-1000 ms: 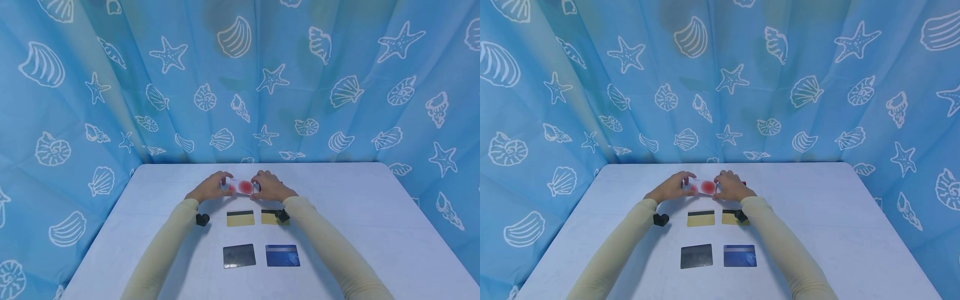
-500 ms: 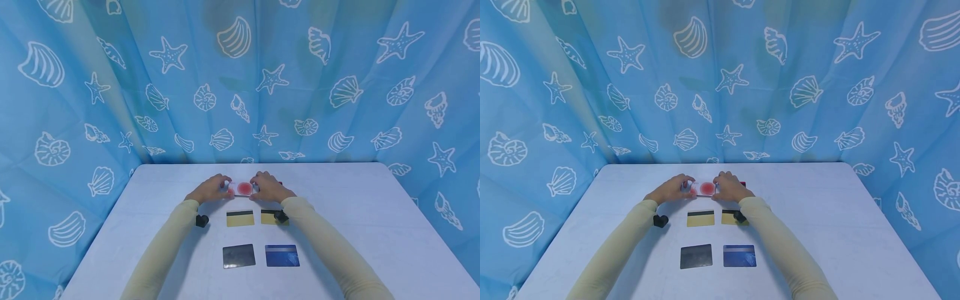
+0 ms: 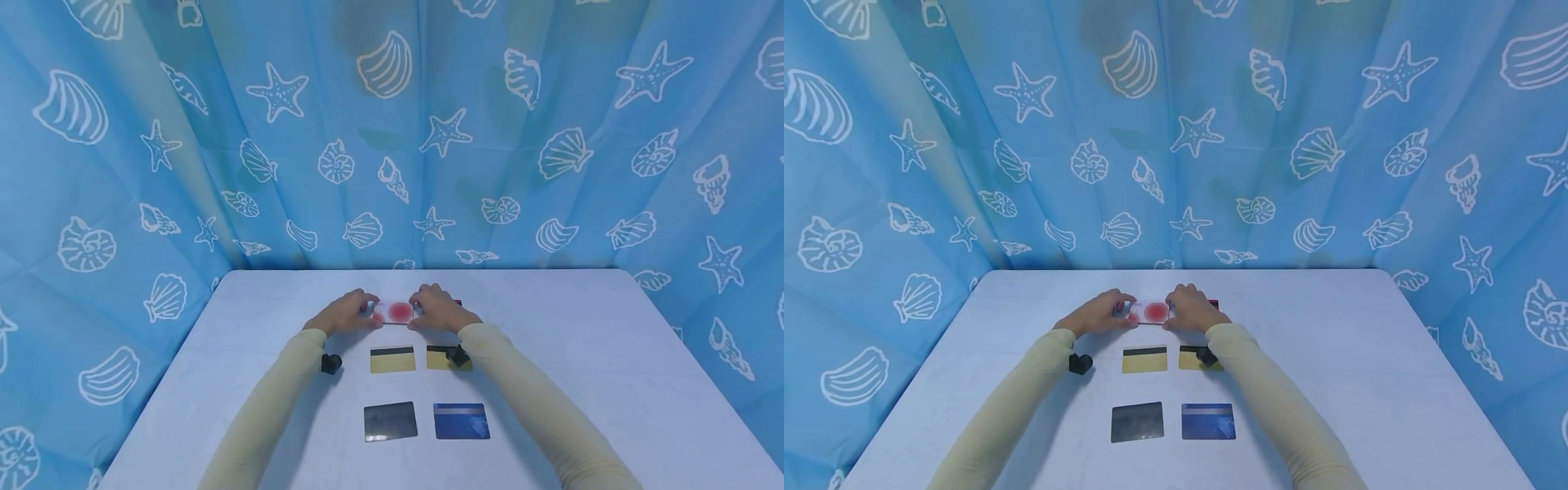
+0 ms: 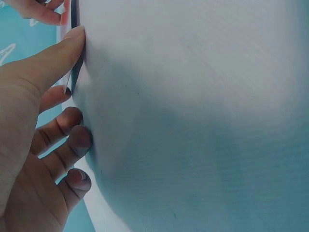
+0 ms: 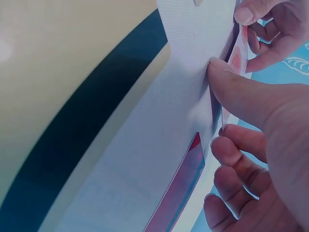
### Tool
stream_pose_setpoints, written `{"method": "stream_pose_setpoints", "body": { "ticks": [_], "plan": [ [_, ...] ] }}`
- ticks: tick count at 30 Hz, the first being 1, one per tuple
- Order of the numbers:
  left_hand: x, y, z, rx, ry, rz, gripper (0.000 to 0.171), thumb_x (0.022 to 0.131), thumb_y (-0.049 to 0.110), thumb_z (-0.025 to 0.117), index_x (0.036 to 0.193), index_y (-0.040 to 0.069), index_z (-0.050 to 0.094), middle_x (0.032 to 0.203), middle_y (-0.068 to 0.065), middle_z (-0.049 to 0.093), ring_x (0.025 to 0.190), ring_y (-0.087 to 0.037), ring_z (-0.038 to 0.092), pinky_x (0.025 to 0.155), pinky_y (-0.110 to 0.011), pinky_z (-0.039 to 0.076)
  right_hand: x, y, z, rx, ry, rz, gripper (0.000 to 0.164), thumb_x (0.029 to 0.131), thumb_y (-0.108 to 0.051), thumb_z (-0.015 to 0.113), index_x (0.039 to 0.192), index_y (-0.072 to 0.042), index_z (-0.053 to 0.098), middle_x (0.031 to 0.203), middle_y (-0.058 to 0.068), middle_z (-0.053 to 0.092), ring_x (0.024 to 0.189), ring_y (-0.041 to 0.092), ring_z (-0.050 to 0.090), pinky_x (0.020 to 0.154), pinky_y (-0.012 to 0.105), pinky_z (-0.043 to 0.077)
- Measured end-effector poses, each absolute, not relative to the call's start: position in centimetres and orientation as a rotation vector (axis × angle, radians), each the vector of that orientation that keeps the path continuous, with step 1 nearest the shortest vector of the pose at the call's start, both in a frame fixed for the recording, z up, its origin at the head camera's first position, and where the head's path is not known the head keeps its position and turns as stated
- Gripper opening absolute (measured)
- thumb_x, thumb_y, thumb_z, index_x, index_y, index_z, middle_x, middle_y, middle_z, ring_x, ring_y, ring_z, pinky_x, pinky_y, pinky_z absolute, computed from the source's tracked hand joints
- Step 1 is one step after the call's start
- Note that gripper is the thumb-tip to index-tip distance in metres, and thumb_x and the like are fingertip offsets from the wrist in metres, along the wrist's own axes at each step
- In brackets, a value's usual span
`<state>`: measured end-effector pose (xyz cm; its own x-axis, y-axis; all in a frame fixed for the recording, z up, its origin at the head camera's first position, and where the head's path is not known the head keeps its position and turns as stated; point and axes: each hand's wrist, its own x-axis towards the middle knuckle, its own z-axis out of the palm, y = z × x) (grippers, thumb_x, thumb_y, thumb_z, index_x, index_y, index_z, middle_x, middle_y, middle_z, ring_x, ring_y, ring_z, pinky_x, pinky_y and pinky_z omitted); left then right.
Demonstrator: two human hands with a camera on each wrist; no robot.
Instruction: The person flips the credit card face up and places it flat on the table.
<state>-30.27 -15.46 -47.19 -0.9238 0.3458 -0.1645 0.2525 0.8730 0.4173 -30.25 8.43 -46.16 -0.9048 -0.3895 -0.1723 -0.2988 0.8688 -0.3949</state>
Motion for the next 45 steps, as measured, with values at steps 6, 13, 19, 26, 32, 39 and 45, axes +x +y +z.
{"method": "stream_pose_setpoints", "body": {
  "ticks": [6,13,19,26,32,39,45],
  "plan": [
    [-30.04,-15.41,-46.99,0.439,2.806,0.550,0.062,0.092,0.044,0.077,0.147,0.022,0.057,0.121,-0.006,0.063,0.113,-0.021,0.061,0.106,-0.045,0.053,-30.07,8.39,-45.92,-0.480,2.768,-0.565,0.060,0.087,-0.035,0.084,0.139,-0.014,0.064,0.127,0.006,0.062,0.122,0.024,0.054,0.107,0.048,0.052],
    [-29.86,-15.32,-46.69,0.430,2.805,0.546,0.062,0.093,0.045,0.076,0.148,0.023,0.057,0.123,-0.006,0.063,0.115,-0.022,0.061,0.107,-0.045,0.053,-30.21,8.47,-46.03,-0.471,2.767,-0.579,0.059,0.087,-0.036,0.084,0.139,-0.016,0.064,0.122,0.004,0.062,0.118,0.022,0.055,0.105,0.047,0.053],
    [-29.95,-15.30,-46.46,0.436,2.807,0.556,0.061,0.093,0.044,0.076,0.147,0.023,0.057,0.123,-0.007,0.063,0.115,-0.023,0.061,0.107,-0.046,0.053,-30.38,8.56,-45.94,-0.491,2.774,-0.582,0.060,0.087,-0.035,0.084,0.139,-0.015,0.063,0.120,0.004,0.062,0.116,0.021,0.055,0.103,0.045,0.054],
    [-30.04,-15.16,-46.59,0.452,2.800,0.574,0.059,0.094,0.043,0.075,0.146,0.022,0.058,0.123,-0.008,0.063,0.115,-0.024,0.061,0.107,-0.047,0.052,-30.42,8.66,-45.99,-0.456,2.761,-0.617,0.060,0.086,-0.034,0.085,0.139,-0.014,0.064,0.121,0.004,0.062,0.120,0.023,0.054,0.105,0.046,0.053],
    [-29.89,-15.17,-46.60,0.444,2.794,0.569,0.060,0.093,0.043,0.076,0.146,0.022,0.059,0.122,-0.007,0.063,0.113,-0.022,0.061,0.106,-0.046,0.053,-30.41,8.64,-46.33,-0.454,2.756,-0.616,0.061,0.086,-0.035,0.085,0.139,-0.016,0.064,0.122,0.003,0.062,0.120,0.023,0.054,0.105,0.048,0.053],
    [-29.70,-15.24,-46.78,0.436,2.793,0.583,0.059,0.093,0.043,0.076,0.145,0.021,0.059,0.123,-0.008,0.064,0.114,-0.023,0.062,0.107,-0.047,0.053,-30.39,8.60,-46.59,-0.459,2.765,-0.605,0.060,0.086,-0.035,0.085,0.139,-0.016,0.064,0.122,0.003,0.063,0.119,0.022,0.055,0.105,0.047,0.053],
    [-29.59,-15.18,-46.81,0.431,2.796,0.586,0.059,0.093,0.041,0.076,0.146,0.022,0.058,0.123,-0.008,0.063,0.116,-0.024,0.062,0.107,-0.047,0.053,-30.29,8.62,-46.44,-0.506,2.783,-0.576,0.059,0.087,-0.034,0.084,0.139,-0.013,0.064,0.121,0.005,0.064,0.118,0.023,0.055,0.106,0.046,0.052]
  ]
}}
